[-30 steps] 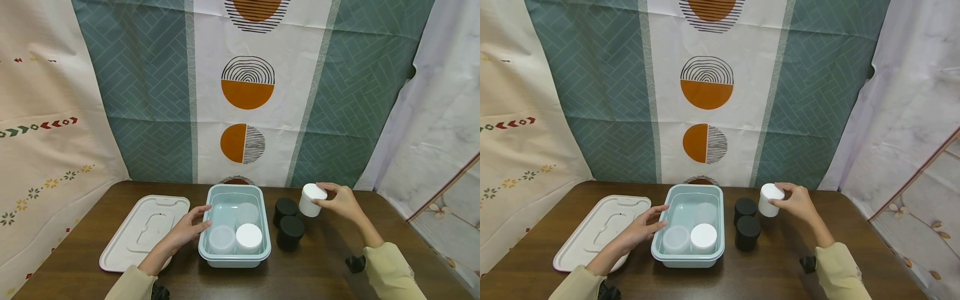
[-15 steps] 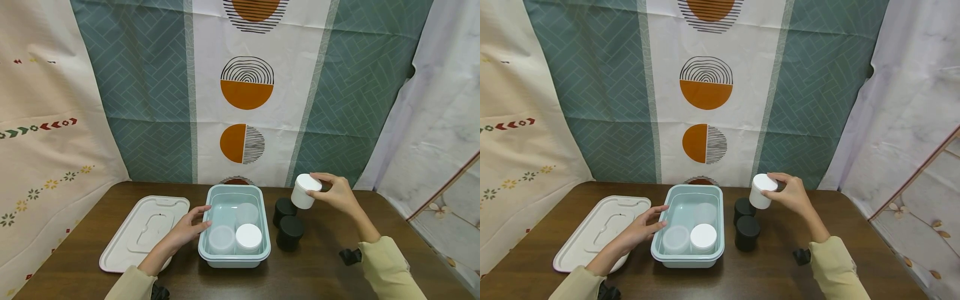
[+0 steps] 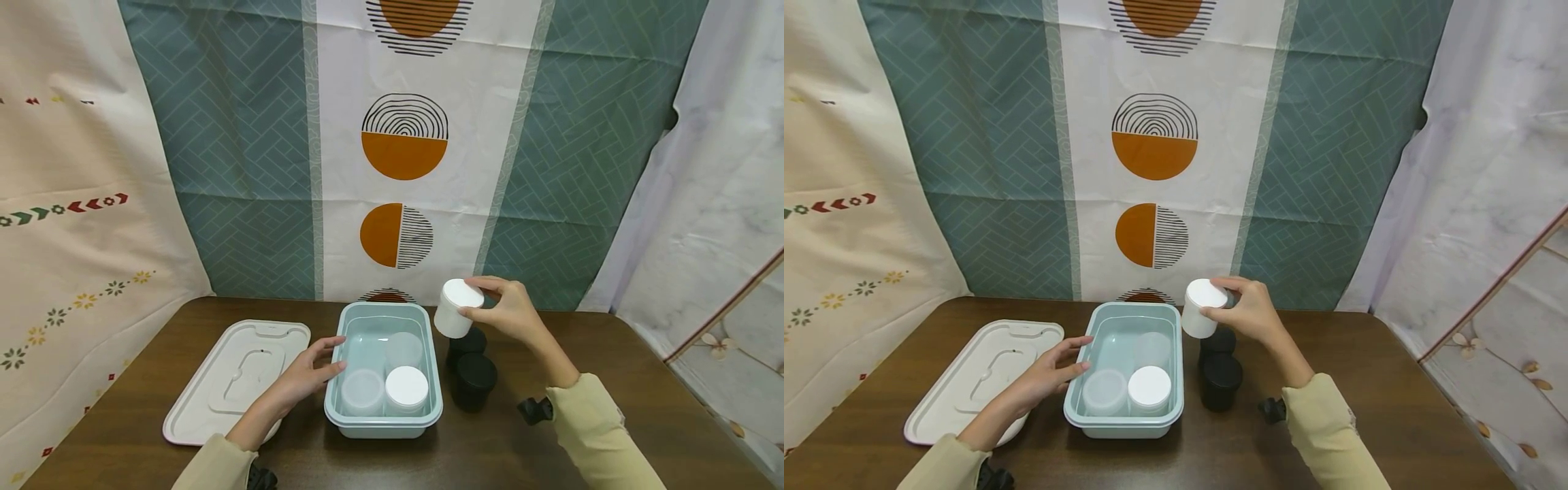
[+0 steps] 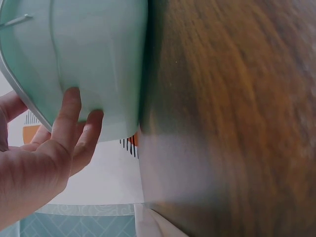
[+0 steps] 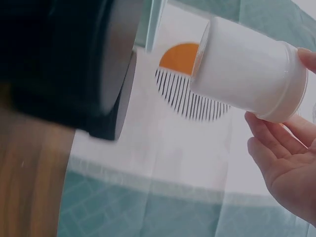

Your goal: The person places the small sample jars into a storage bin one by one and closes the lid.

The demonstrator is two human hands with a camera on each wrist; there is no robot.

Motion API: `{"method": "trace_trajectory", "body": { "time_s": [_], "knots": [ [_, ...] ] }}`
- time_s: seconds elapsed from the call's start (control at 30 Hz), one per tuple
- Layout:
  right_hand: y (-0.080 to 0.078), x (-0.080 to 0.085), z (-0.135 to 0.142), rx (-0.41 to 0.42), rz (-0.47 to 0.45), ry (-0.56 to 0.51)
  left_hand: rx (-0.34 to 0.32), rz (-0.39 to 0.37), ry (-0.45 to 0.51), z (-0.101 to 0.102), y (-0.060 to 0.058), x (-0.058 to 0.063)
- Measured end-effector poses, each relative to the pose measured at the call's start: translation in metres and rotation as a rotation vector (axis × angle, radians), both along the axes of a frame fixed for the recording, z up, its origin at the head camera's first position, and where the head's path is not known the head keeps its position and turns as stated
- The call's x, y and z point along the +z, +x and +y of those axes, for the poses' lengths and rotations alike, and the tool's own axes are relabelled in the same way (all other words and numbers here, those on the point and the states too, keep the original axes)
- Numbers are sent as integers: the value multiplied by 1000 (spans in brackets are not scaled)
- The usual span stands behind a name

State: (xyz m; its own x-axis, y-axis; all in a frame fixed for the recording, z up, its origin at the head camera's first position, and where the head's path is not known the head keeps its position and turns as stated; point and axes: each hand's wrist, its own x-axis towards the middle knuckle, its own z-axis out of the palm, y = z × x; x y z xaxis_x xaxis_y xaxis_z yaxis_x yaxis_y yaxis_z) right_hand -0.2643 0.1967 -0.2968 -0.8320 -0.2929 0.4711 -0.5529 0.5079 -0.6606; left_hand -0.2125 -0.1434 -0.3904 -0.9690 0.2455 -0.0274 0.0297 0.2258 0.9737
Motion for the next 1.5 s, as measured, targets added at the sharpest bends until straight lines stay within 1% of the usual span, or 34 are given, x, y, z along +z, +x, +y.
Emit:
{"method": "trace_trajectory", "body": {
  "time_s": [0.3,0.5,0.73,0.97,1.1,1.37,1.5],
  "knots": [
    [0,-1,-41,89,-2,-4,3,-2,6,0,1,1],
    [2,-3,-63,137,8,13,-24,13,20,-1,0,0],
    [1,-11,-85,192,15,6,12,-10,9,1,0,1],
    [1,-20,-101,232,-21,-18,17,-21,4,1,0,1],
    [-2,-29,-109,239,-33,15,16,-28,6,1,-2,0],
    [-8,-47,-120,244,16,140,6,-31,6,1,-2,1],
    [-10,-58,-123,269,-10,169,-8,-29,13,0,-2,0]
  ]
}}
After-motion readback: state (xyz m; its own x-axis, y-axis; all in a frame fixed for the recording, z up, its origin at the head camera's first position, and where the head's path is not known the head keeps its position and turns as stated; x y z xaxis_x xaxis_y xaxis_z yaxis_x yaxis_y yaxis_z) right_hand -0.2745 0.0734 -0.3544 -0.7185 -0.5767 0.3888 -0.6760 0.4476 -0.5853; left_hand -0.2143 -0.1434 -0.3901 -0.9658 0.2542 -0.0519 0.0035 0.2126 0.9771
